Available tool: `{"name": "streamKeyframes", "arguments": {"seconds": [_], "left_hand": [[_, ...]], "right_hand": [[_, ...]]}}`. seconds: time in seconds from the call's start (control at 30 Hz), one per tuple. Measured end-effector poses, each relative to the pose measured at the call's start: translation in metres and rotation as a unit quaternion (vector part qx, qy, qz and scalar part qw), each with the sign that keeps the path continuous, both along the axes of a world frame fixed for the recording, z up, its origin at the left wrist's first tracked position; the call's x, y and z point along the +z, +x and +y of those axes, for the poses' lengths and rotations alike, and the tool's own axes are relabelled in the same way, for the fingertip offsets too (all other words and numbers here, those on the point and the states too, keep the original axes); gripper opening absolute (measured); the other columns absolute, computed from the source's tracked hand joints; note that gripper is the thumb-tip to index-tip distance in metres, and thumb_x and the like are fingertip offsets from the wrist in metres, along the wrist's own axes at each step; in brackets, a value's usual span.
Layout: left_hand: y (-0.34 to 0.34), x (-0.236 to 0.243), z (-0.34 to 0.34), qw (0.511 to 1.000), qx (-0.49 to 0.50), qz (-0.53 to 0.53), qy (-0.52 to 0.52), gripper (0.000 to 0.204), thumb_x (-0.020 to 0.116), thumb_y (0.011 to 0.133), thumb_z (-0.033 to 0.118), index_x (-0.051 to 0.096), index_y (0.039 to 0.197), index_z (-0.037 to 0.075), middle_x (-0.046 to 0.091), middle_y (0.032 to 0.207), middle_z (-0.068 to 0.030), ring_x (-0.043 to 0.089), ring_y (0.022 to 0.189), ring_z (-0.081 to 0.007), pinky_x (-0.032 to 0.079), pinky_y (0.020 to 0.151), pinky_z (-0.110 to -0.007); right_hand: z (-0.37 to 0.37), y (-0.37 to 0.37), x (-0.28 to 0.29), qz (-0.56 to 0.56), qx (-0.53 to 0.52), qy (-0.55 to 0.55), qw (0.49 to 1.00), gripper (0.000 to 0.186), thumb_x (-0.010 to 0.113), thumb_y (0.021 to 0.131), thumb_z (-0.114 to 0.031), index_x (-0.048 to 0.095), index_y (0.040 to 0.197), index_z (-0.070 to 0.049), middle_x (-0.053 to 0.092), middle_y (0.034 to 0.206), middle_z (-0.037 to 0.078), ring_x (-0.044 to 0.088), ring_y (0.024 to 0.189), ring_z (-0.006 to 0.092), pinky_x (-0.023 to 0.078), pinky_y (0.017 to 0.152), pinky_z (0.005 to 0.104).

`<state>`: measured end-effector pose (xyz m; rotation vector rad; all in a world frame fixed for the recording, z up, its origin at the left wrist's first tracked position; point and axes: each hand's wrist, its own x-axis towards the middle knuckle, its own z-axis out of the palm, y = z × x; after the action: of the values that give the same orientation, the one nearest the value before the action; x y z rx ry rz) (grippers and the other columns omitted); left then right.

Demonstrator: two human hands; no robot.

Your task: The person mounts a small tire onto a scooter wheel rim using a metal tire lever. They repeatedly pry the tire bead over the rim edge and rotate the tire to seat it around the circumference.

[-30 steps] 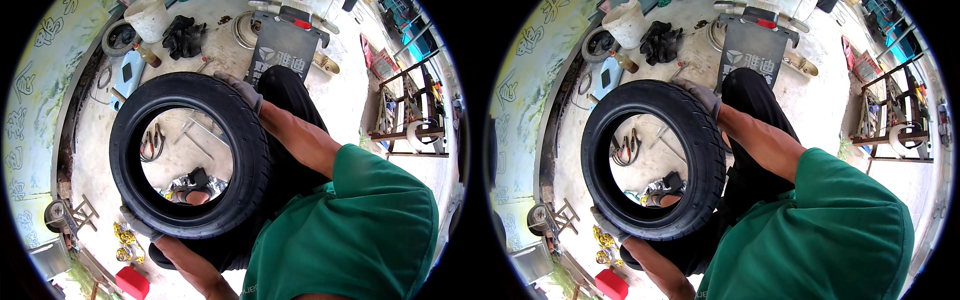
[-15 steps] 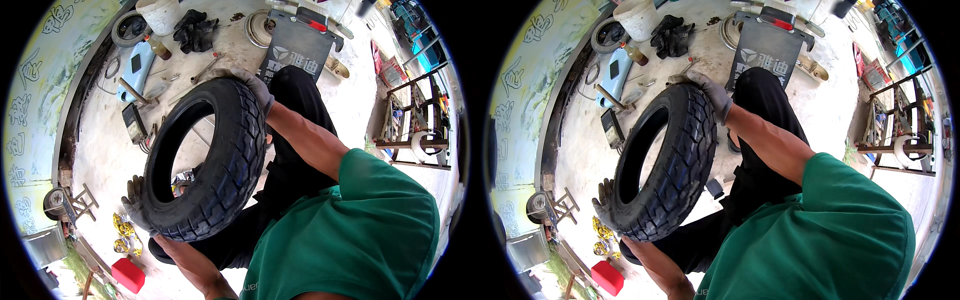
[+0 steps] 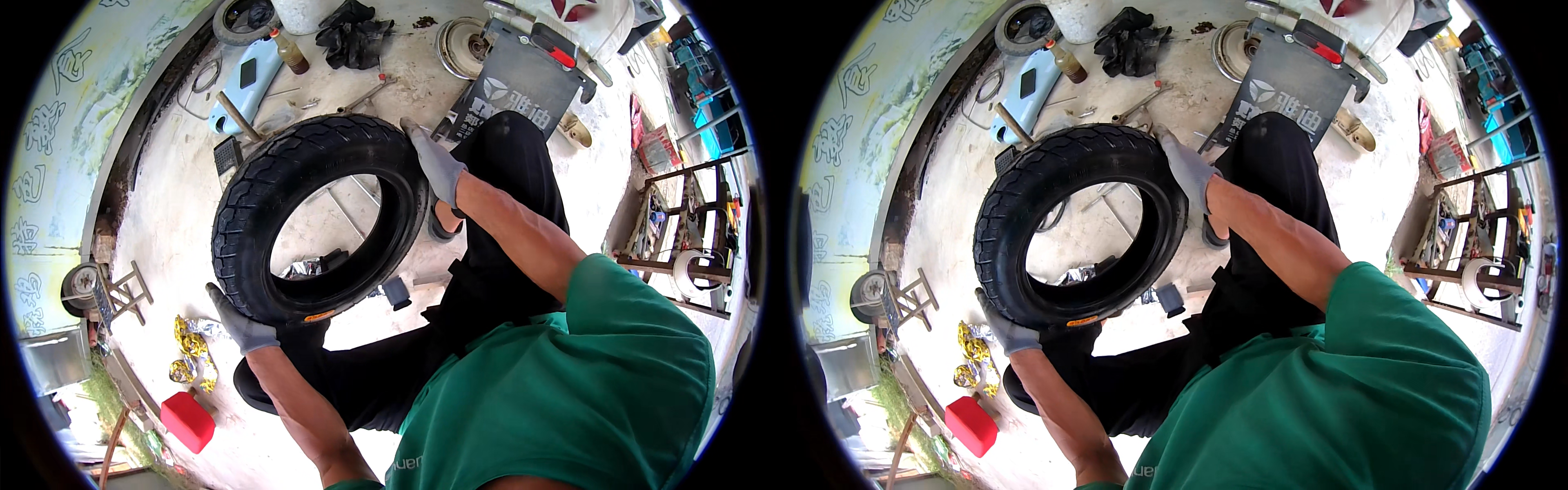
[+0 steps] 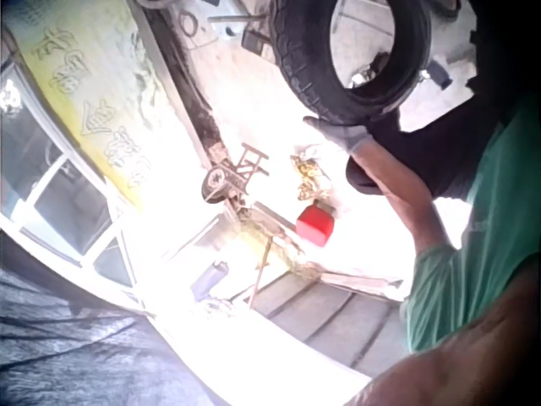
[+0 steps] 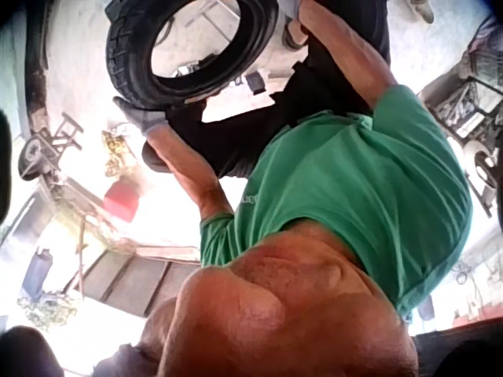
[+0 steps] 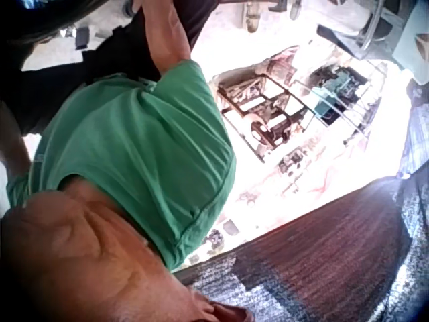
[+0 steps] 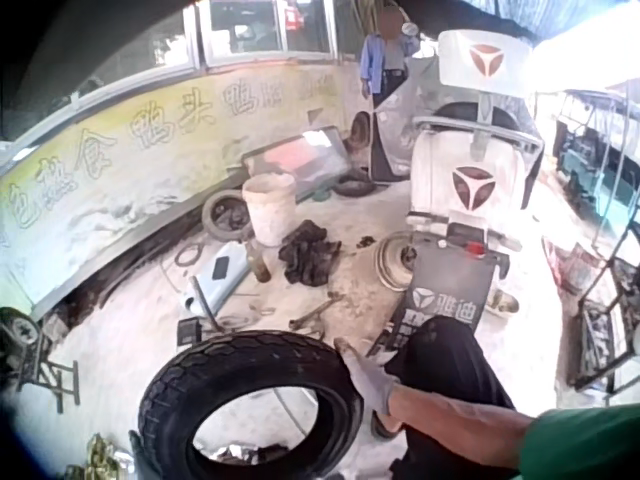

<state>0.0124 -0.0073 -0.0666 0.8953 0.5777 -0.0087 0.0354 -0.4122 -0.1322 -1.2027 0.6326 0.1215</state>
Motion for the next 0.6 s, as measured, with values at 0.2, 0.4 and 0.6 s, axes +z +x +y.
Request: {"name": "streamKeyframes", "arguments": {"seconds": [0.2,0.4,0.6], "left_hand": [[0.001,-0.011,0.017,0.999,-0.004,-0.024,-0.025,0.055,0.042,0.112,0.047,0.062,0.140,0.004,0.071,0.131,-0.0143,0.071,0.115,-0.0277,0.057,0.104,-0.043],[0.001,-0.002,0.009,0.999,-0.004,0.047,0.015,0.061,0.040,0.111,0.054,0.062,0.140,0.006,0.072,0.132,-0.0120,0.070,0.116,-0.0295,0.054,0.107,-0.045],[0.000,0.006,0.003,0.995,-0.005,0.078,0.057,0.069,0.045,0.108,0.060,0.065,0.132,0.000,0.074,0.121,-0.0121,0.072,0.105,-0.0251,0.056,0.100,-0.040]], "right_hand": [[-0.008,-0.004,0.012,-0.063,0.077,-0.101,0.990,0.085,0.037,0.107,-0.067,0.044,0.157,0.001,0.048,0.159,0.015,0.044,0.145,0.0213,0.029,0.122,0.0314],[-0.014,-0.004,0.015,-0.023,0.109,-0.167,0.980,0.090,0.035,0.105,-0.071,0.046,0.155,0.004,0.048,0.159,0.022,0.043,0.149,0.0265,0.030,0.122,0.0348],[-0.018,0.002,-0.009,-0.066,0.081,-0.213,0.971,0.092,0.036,0.105,-0.072,0.045,0.156,0.004,0.049,0.159,0.021,0.043,0.148,0.0272,0.030,0.122,0.0360]]}}
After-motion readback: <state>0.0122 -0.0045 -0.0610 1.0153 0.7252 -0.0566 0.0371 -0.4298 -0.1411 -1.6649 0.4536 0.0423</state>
